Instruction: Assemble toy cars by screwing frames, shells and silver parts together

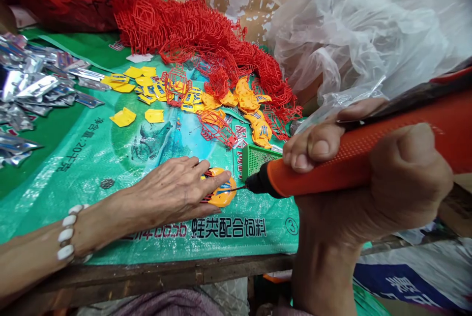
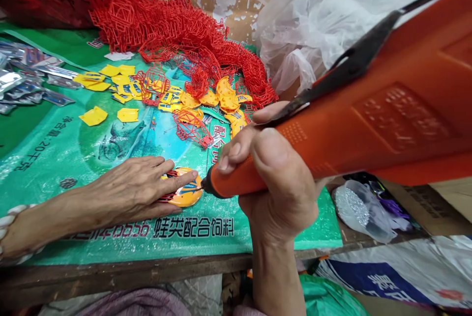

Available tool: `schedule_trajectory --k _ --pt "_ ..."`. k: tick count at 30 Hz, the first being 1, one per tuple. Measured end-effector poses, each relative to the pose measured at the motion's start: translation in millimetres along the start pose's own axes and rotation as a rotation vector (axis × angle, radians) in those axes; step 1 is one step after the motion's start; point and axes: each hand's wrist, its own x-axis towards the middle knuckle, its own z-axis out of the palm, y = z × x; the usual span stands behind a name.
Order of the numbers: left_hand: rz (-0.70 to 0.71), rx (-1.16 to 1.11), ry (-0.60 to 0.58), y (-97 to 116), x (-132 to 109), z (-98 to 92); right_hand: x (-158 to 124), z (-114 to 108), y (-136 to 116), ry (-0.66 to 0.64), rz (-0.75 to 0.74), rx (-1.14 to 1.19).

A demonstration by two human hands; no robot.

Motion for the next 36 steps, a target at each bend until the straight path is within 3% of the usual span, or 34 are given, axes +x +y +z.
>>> schedule_trajectory --k 4,10,20,23,29,36 --pt "0.000 0.009 0.010 0.4 0.2 1.8 -0.3 3.0 -1.1 -0.016 0.054 -0.022" --pt "-0.004 -0.024 -0.006 -0.1 0.0 -2.3 6.4 6.1 3.6 -0.048 -0.048 0.016" --pt "0.079 -0.034 0.152 -2.5 3.9 1.2 18.0 4.3 -9.6 0.112 -0.085 -0.003" --pt "0.066 -0.120 0.164 1.4 3.1 -0.1 19.8 2.4 -13.6 0.138 -0.075 0.016" --pt "-0.086 -0.502 0.161 16.3 4.2 -6.3 18.2 4.4 -20.5 0.109 -0.088 0.080" --pt "-0.139 -0.546 0.278 17.0 10.9 -3.2 12.6 13.6 -12.5 0.083 -0.081 0.095"
